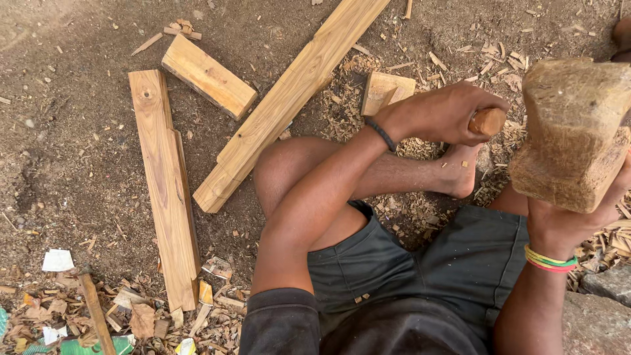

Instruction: The person sits on the ground and carves a small cylindrical piece of wood using a chisel and a wooden mallet. They repeatedly strike the chisel to shape the wood, occasionally rotating the piece to work on different sides.

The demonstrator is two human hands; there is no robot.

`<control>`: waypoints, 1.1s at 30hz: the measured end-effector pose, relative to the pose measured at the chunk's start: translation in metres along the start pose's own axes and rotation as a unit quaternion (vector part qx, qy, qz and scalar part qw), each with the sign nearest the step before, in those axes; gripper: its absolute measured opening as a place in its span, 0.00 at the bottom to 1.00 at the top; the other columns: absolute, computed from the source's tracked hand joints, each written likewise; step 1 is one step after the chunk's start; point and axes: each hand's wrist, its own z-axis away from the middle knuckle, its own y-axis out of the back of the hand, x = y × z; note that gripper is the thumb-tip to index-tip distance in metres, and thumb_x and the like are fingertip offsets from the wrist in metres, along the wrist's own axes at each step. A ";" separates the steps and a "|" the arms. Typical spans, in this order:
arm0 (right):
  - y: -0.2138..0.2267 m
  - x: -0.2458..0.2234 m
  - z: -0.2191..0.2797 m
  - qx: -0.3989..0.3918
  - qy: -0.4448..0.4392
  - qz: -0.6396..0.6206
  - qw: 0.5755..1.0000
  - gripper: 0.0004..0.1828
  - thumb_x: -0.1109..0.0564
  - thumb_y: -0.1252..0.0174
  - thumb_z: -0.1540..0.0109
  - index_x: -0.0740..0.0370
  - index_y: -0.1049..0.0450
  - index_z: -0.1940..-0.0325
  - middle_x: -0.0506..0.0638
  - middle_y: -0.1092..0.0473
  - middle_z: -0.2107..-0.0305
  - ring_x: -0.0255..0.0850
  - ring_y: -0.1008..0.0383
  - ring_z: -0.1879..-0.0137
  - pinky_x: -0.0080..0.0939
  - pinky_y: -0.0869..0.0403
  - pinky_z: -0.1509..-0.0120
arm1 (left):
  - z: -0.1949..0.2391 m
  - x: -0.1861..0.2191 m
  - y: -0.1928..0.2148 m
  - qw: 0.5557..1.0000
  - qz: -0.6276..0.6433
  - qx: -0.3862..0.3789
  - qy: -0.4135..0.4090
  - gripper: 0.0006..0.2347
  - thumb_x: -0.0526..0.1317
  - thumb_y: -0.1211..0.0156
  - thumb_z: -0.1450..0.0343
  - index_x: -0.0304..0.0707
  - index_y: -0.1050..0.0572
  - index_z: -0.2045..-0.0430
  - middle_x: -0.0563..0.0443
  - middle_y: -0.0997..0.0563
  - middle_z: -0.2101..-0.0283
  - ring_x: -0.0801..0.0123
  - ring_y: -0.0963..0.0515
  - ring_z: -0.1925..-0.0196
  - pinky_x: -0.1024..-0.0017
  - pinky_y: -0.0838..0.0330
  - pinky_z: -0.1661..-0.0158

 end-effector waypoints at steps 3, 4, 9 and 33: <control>0.004 -0.001 0.000 0.000 0.010 0.005 1.000 0.45 0.50 0.28 0.30 0.67 0.50 0.21 0.63 0.30 0.38 0.51 0.18 0.38 0.43 0.18 0.38 | 0.011 0.003 0.002 0.999 -0.032 0.035 -0.015 0.22 0.49 0.23 0.35 0.42 0.22 0.50 0.45 0.15 0.54 0.58 0.15 0.52 0.62 0.22 0.49; 0.004 0.000 -0.001 0.001 0.005 -0.003 1.000 0.45 0.50 0.28 0.30 0.67 0.50 0.21 0.62 0.30 0.38 0.51 0.19 0.38 0.43 0.18 0.37 | 0.013 0.004 0.004 0.998 -0.033 0.041 -0.018 0.23 0.49 0.23 0.36 0.41 0.23 0.50 0.45 0.15 0.53 0.59 0.15 0.52 0.62 0.22 0.48; 0.004 -0.004 0.001 -0.002 -0.013 -0.023 1.000 0.46 0.50 0.30 0.32 0.66 0.51 0.21 0.60 0.30 0.41 0.51 0.21 0.38 0.43 0.20 0.33 | 0.021 0.012 0.018 0.999 0.026 0.006 0.039 0.20 0.47 0.25 0.34 0.44 0.22 0.50 0.48 0.14 0.55 0.63 0.12 0.52 0.65 0.18 0.48; 0.017 0.002 -0.044 -0.044 0.035 -0.017 0.998 0.46 0.52 0.25 0.33 0.72 0.46 0.23 0.64 0.29 0.43 0.56 0.20 0.43 0.46 0.22 0.41 | 0.029 0.025 0.038 0.992 0.074 -0.002 0.104 0.19 0.45 0.26 0.35 0.37 0.23 0.53 0.47 0.14 0.58 0.63 0.13 0.56 0.64 0.17 0.53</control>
